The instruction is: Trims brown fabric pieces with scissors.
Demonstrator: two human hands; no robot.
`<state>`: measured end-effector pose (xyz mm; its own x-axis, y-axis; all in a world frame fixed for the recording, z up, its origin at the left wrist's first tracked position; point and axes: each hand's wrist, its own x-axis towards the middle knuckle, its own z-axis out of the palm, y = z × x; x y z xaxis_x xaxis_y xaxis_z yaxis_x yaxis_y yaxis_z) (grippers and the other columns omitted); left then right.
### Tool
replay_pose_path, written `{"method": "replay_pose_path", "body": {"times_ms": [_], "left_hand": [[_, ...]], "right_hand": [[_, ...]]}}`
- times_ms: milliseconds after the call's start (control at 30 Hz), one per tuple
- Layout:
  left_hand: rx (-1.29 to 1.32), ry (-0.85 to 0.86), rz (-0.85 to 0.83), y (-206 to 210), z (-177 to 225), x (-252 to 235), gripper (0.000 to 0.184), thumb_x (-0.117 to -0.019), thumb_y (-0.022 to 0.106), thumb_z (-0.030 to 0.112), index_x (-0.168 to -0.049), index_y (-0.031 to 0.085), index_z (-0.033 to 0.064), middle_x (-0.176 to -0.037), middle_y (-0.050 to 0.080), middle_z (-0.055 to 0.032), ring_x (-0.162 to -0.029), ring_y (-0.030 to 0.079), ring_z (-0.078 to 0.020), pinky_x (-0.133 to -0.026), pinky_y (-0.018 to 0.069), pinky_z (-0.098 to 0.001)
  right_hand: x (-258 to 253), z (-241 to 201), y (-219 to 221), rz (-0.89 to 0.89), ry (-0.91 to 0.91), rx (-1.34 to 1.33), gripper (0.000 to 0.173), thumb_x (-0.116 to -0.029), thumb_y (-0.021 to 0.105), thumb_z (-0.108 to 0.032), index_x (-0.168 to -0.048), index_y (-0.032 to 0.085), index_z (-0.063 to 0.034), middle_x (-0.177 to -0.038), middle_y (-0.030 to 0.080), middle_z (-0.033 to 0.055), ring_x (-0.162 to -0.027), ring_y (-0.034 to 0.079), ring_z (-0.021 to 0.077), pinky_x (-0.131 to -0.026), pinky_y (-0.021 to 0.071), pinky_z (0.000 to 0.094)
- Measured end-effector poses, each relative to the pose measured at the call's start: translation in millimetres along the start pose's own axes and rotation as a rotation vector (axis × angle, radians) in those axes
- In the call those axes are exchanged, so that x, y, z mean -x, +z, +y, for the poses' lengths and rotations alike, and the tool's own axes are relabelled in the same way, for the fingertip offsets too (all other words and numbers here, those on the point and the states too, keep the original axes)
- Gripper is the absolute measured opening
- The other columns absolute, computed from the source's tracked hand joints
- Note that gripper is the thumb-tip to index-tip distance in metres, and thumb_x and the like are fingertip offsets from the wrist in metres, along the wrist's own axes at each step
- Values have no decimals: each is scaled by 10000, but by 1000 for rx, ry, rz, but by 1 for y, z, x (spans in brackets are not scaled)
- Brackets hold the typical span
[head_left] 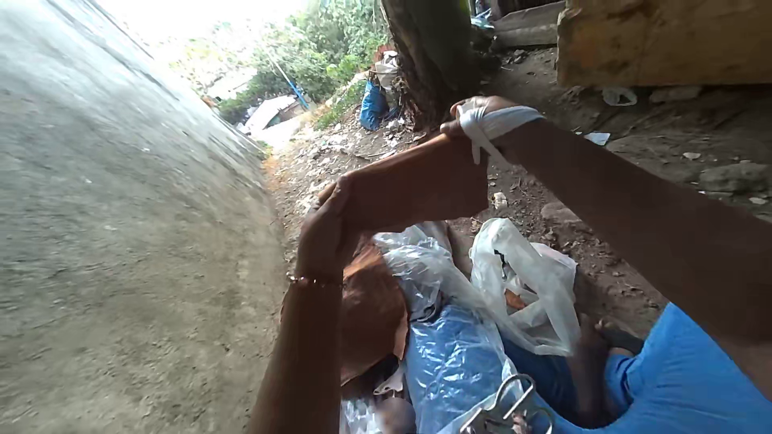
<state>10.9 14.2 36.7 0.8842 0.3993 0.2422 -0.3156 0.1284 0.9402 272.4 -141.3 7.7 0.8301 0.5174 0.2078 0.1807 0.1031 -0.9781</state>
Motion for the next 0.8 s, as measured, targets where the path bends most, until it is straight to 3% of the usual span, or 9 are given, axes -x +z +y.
{"method": "replay_pose_path", "body": {"times_ms": [67,133,267,433,533,667,700,767,800], "left_hand": [[-10,35,-10,-2,5,-9,200,-1063,503,124,-1149,674,67,-990,743,-69,-873,725,-140,-798,624,-338],[-40,7,43,9,17,-10,152,-1041,532,83,-1138,648,69,-953,744,-61,-834,728,-128,-763,626,-320],[-99,39,22,10,36,-14,198,-1069,491,139,-1182,644,82,-981,737,-55,-872,723,-135,-791,620,-337],[-140,3,144,7,54,-21,366,-1096,434,350,-1164,662,72,-998,731,-70,-902,722,-164,-790,618,-353],[-167,-84,166,8,64,-22,262,-1090,469,237,-1184,662,87,-1000,727,-55,-894,723,-152,-772,621,-335],[-209,-42,210,5,65,-24,128,-1060,534,173,-1091,634,99,-924,713,-30,-829,709,-115,-715,612,-294],[-221,-14,249,6,64,-23,113,-1050,558,159,-1146,586,108,-927,706,-24,-819,709,-108,-703,610,-283],[-233,33,270,7,64,-21,448,-1031,594,122,-1438,409,148,-1009,688,-43,-842,710,-110,-719,607,-276],[-235,54,261,7,63,-21,550,-1021,605,100,-1506,358,176,-1029,694,-51,-840,714,-114,-716,608,-273]], "right_hand": [[13,-16,-13,-3,-22,9,511,-883,780,-239,-1339,577,-129,-1005,736,46,-851,716,129,-736,615,339],[29,-30,-25,-61,-142,-45,508,-927,742,-154,-1393,539,-160,-958,710,9,-813,697,82,-710,603,279],[75,-87,-3,-28,-217,-199,312,-969,584,70,-1251,611,-62,-881,657,-42,-753,645,-13,-703,565,170],[97,-114,-2,-40,-199,-64,313,-967,601,46,-1244,662,-84,-958,711,-31,-762,665,-10,-672,574,177],[101,-110,-2,-33,-245,-46,392,-954,595,73,-1298,652,-106,-1107,699,-10,-840,665,0,-721,574,191],[99,-104,-5,-6,-289,-70,261,-977,568,49,-1189,683,-53,-951,722,-57,-767,666,-36,-677,568,155],[98,-103,-5,-4,-296,-75,236,-987,551,44,-1163,685,-41,-938,721,-64,-768,662,-47,-696,564,144],[97,-105,-5,26,-291,-53,205,-980,578,40,-1130,695,-36,-888,713,-63,-729,648,-57,-667,553,135],[97,-106,-5,35,-284,-21,201,-974,599,32,-1135,695,-41,-883,707,-61,-724,641,-59,-666,549,134]]}}
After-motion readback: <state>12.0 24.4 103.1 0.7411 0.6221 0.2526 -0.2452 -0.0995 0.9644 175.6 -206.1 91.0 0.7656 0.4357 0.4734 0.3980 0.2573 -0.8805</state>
